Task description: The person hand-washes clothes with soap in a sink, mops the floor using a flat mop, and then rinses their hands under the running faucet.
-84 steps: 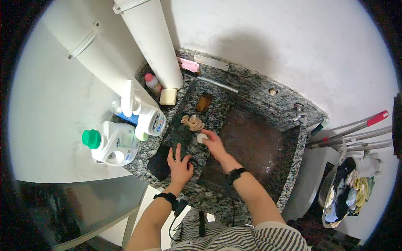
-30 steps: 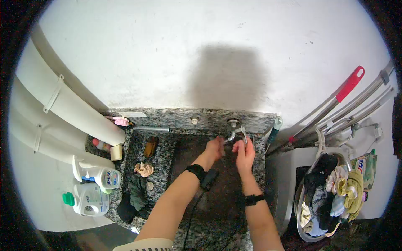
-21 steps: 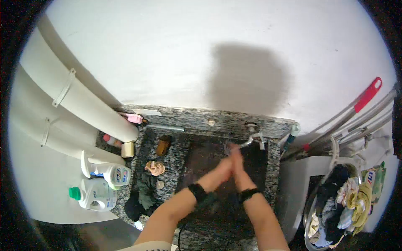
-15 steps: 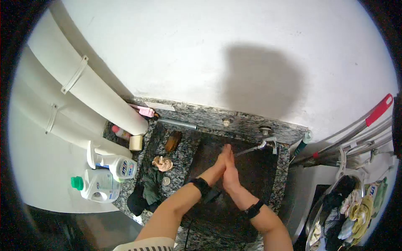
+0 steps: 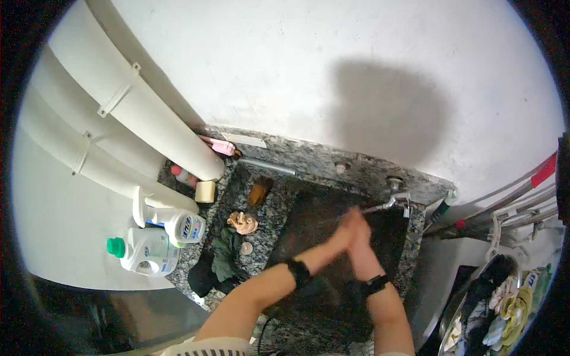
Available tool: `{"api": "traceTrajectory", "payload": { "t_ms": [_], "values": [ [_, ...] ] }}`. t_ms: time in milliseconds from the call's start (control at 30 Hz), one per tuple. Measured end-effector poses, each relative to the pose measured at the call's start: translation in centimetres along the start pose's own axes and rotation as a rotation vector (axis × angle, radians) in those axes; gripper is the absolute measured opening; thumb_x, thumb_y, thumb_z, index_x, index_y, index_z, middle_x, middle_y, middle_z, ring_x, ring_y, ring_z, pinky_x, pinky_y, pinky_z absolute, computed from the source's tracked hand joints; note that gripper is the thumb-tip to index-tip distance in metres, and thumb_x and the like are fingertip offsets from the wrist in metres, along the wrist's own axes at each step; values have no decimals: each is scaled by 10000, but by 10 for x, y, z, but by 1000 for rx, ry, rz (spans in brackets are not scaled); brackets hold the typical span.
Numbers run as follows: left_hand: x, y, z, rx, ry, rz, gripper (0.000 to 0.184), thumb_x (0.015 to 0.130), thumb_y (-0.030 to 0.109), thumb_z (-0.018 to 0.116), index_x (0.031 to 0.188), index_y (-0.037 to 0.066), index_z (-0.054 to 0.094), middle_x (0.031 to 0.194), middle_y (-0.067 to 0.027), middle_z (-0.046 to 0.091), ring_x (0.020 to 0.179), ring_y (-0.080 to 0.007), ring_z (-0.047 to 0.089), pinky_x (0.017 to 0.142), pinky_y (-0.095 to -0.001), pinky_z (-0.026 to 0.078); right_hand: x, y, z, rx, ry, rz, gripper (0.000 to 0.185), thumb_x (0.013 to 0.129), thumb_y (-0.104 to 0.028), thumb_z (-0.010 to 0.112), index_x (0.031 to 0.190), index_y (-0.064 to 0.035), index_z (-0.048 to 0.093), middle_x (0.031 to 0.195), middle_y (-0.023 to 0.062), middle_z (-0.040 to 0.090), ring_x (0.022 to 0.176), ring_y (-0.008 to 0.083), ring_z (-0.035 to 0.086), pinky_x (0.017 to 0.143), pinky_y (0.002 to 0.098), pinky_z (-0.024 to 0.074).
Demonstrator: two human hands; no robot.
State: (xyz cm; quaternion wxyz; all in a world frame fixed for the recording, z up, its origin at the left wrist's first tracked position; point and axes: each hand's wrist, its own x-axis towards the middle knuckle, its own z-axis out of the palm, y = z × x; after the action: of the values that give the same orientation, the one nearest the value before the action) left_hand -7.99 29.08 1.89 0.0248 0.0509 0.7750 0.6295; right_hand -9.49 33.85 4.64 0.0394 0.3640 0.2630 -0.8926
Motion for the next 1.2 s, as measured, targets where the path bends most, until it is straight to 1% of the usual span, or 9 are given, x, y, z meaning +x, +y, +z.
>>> {"api": "traceTrajectory", "payload": {
  "t_ms": [167,333,600,800,867,1000,1100,1167,1200],
  "values": [
    [23,49,-44,-592,76,-853,335,920,330,420,1143,94,502,1046,-51,550,855,-170,511,712,-322,423,8,-3,2,307,-133,-86,230,892,-105,440,1093,-15,507,1181,126,494,1115,253,455,985,365,362],
    [33,-41,-13,-1187,49,-721,383,897,387,459,1072,52,526,1069,-60,554,1015,-178,509,874,-315,418,45,14,-32,629,-285,-11,213,883,-104,454,1062,0,501,1130,123,519,1114,275,464,990,380,373],
    [51,2,-17,-1037,-266,-758,229,859,310,556,910,87,554,856,-63,579,795,-167,562,716,-304,470,57,19,-46,689,-252,34,187,831,-51,425,979,-6,531,995,126,573,965,251,544,863,347,465],
    [52,-17,-29,-814,-265,-856,176,835,177,575,945,43,548,743,-52,550,659,-146,524,580,-262,445,11,21,-34,-127,-213,-23,240,842,-89,415,1036,12,512,1029,150,550,992,277,523,877,311,432],
    [51,-10,-31,-923,-180,-835,188,828,142,568,979,33,548,722,-39,536,611,-137,504,564,-259,438,4,30,-36,-1094,-277,-789,314,875,-141,372,1130,11,474,1074,156,533,1014,300,506,884,348,414],
    [43,-22,-32,-802,-110,-827,250,799,140,601,1012,24,543,725,-43,541,629,-140,514,578,-274,444,31,55,-56,-1478,-154,-953,275,858,-72,445,1126,-17,468,1095,137,516,979,265,528,827,348,433],
    [23,-14,-10,-553,-227,-681,357,766,146,639,1073,15,512,826,-59,557,738,-161,535,650,-299,456,47,49,-72,-1268,-271,-569,281,851,-98,480,1126,-37,476,1125,135,513,992,249,525,815,340,440],
    [11,17,0,-145,168,-612,396,743,134,669,1094,49,507,952,-71,550,854,-175,530,725,-323,453,48,34,-62,-1802,-264,-1072,294,845,-108,500,1128,-32,479,1156,127,515,1027,239,518,825,350,440],
    [11,25,-5,-367,89,-561,387,746,96,657,1103,90,510,1042,-82,527,934,-194,518,779,-355,445,52,29,-53,-1801,-263,-1074,294,845,-108,500,1128,-32,479,1156,127,515,1027,239,518,825,350,440]
  ]
}}
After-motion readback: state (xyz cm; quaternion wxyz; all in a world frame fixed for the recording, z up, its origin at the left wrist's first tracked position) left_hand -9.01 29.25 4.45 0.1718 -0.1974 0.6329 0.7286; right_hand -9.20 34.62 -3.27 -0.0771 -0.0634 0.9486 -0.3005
